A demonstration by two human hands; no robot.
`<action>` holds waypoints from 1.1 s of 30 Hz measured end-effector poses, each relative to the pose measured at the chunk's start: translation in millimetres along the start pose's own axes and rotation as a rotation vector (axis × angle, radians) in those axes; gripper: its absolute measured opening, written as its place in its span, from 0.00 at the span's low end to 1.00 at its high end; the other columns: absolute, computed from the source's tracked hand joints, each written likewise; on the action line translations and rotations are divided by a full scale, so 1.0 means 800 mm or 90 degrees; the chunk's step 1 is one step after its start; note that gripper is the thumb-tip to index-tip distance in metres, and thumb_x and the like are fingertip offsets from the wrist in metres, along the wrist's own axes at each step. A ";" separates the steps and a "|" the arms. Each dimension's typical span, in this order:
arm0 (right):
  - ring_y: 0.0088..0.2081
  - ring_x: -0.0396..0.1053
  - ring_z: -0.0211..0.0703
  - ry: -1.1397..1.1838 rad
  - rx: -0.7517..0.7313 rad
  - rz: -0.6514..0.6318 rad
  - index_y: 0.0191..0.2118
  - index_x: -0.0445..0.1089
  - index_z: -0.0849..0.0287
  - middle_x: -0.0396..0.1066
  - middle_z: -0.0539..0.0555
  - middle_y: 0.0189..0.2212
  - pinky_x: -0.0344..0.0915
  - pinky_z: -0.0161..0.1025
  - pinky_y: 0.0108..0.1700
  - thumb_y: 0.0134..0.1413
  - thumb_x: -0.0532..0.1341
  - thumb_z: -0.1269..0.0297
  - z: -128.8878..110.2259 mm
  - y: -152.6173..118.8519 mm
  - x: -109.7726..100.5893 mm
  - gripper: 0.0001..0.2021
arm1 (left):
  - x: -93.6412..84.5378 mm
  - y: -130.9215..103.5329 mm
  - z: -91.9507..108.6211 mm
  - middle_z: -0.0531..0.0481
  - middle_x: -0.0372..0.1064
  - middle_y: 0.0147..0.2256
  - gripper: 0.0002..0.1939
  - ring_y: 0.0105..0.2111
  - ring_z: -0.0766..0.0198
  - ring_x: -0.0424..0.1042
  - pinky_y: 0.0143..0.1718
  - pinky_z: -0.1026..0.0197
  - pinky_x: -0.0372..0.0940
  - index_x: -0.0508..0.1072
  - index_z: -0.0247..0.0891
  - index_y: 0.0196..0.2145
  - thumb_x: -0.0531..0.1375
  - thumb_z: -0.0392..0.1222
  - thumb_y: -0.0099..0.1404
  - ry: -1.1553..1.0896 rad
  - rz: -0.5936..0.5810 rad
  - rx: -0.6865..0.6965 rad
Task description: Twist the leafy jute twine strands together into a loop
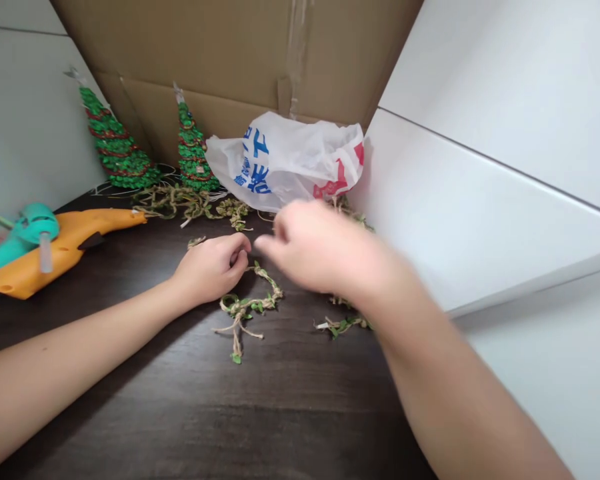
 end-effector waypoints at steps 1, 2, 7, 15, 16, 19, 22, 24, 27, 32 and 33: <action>0.25 0.70 0.46 -0.026 -0.001 -0.051 0.28 0.76 0.57 0.73 0.55 0.22 0.66 0.46 0.30 0.55 0.64 0.48 -0.011 0.001 0.025 0.17 | 0.000 0.000 0.000 0.48 0.76 0.35 0.09 0.35 0.55 0.75 0.31 0.58 0.62 0.71 0.40 0.40 0.52 0.38 0.66 0.000 0.001 -0.004; 0.25 0.70 0.47 -0.066 0.002 -0.080 0.28 0.75 0.58 0.73 0.57 0.22 0.65 0.46 0.29 0.55 0.64 0.48 -0.018 0.001 0.048 0.17 | -0.001 0.000 -0.001 0.47 0.76 0.36 0.09 0.35 0.55 0.75 0.31 0.58 0.62 0.70 0.40 0.41 0.51 0.38 0.66 -0.001 0.009 -0.012; 0.29 0.73 0.50 -0.170 -0.004 -0.184 0.39 0.73 0.57 0.77 0.60 0.34 0.64 0.44 0.29 0.62 0.57 0.62 -0.006 0.003 0.111 0.09 | -0.008 -0.002 0.000 0.44 0.74 0.44 0.13 0.40 0.54 0.74 0.40 0.54 0.65 0.68 0.38 0.48 0.50 0.36 0.68 0.012 0.107 -0.014; 0.43 0.72 0.45 0.140 -0.104 0.185 0.46 0.66 0.57 0.74 0.56 0.42 0.67 0.42 0.47 0.67 0.49 0.66 -0.006 0.014 0.106 0.10 | -0.003 -0.002 0.001 0.42 0.75 0.40 0.16 0.42 0.53 0.73 0.52 0.47 0.56 0.67 0.36 0.50 0.45 0.37 0.71 -0.011 0.094 0.069; 0.43 0.72 0.44 0.191 -0.099 0.211 0.46 0.66 0.57 0.74 0.55 0.43 0.67 0.42 0.47 0.66 0.50 0.67 -0.005 0.014 0.108 0.09 | -0.004 0.001 -0.005 0.44 0.75 0.37 0.16 0.39 0.55 0.73 0.51 0.46 0.55 0.68 0.37 0.48 0.44 0.37 0.72 -0.019 0.095 0.025; 0.34 0.73 0.40 0.341 -0.032 0.227 0.50 0.64 0.56 0.74 0.53 0.39 0.69 0.39 0.40 0.66 0.51 0.64 0.008 0.017 0.123 0.11 | -0.009 0.005 -0.023 0.47 0.75 0.37 0.16 0.40 0.56 0.72 0.52 0.47 0.53 0.68 0.40 0.48 0.43 0.36 0.72 -0.076 0.139 -0.122; 0.26 0.71 0.38 0.446 0.030 0.214 0.50 0.65 0.56 0.74 0.50 0.33 0.69 0.37 0.33 0.67 0.51 0.58 0.023 0.023 0.140 0.12 | -0.013 0.002 -0.021 0.45 0.74 0.45 0.17 0.50 0.54 0.70 0.53 0.47 0.53 0.68 0.41 0.49 0.45 0.33 0.68 -0.069 0.178 -0.145; 0.37 0.75 0.40 0.420 0.002 0.263 0.46 0.69 0.56 0.76 0.52 0.38 0.71 0.40 0.43 0.66 0.53 0.61 0.029 0.024 0.140 0.11 | -0.017 -0.003 -0.007 0.41 0.69 0.52 0.20 0.55 0.50 0.65 0.54 0.47 0.55 0.66 0.40 0.54 0.51 0.34 0.65 -0.019 0.211 -0.059; 0.46 0.74 0.43 0.326 -0.093 0.267 0.44 0.72 0.58 0.77 0.55 0.44 0.69 0.42 0.52 0.65 0.52 0.66 0.028 0.024 0.139 0.11 | -0.016 -0.012 0.016 0.40 0.62 0.58 0.24 0.60 0.50 0.60 0.60 0.46 0.55 0.62 0.41 0.60 0.54 0.36 0.66 -0.017 0.216 0.117; 0.43 0.74 0.48 0.149 -0.162 0.174 0.50 0.67 0.61 0.75 0.61 0.46 0.71 0.45 0.44 0.64 0.48 0.67 0.014 0.021 0.150 0.14 | -0.012 -0.016 0.022 0.39 0.59 0.59 0.22 0.61 0.54 0.61 0.62 0.49 0.60 0.60 0.40 0.61 0.50 0.33 0.70 -0.103 0.197 0.225; 0.43 0.74 0.48 0.140 -0.171 0.176 0.51 0.65 0.61 0.75 0.61 0.46 0.71 0.45 0.43 0.64 0.48 0.67 0.012 0.021 0.152 0.14 | -0.011 -0.014 0.020 0.38 0.59 0.59 0.22 0.60 0.54 0.63 0.60 0.50 0.63 0.59 0.39 0.61 0.49 0.33 0.70 -0.118 0.192 0.213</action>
Point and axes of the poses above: each hand's wrist, its own y-axis towards the middle knuckle, its own x-axis out of the palm, z = x × y, the point moved 4 cm from there along y, towards the middle knuckle
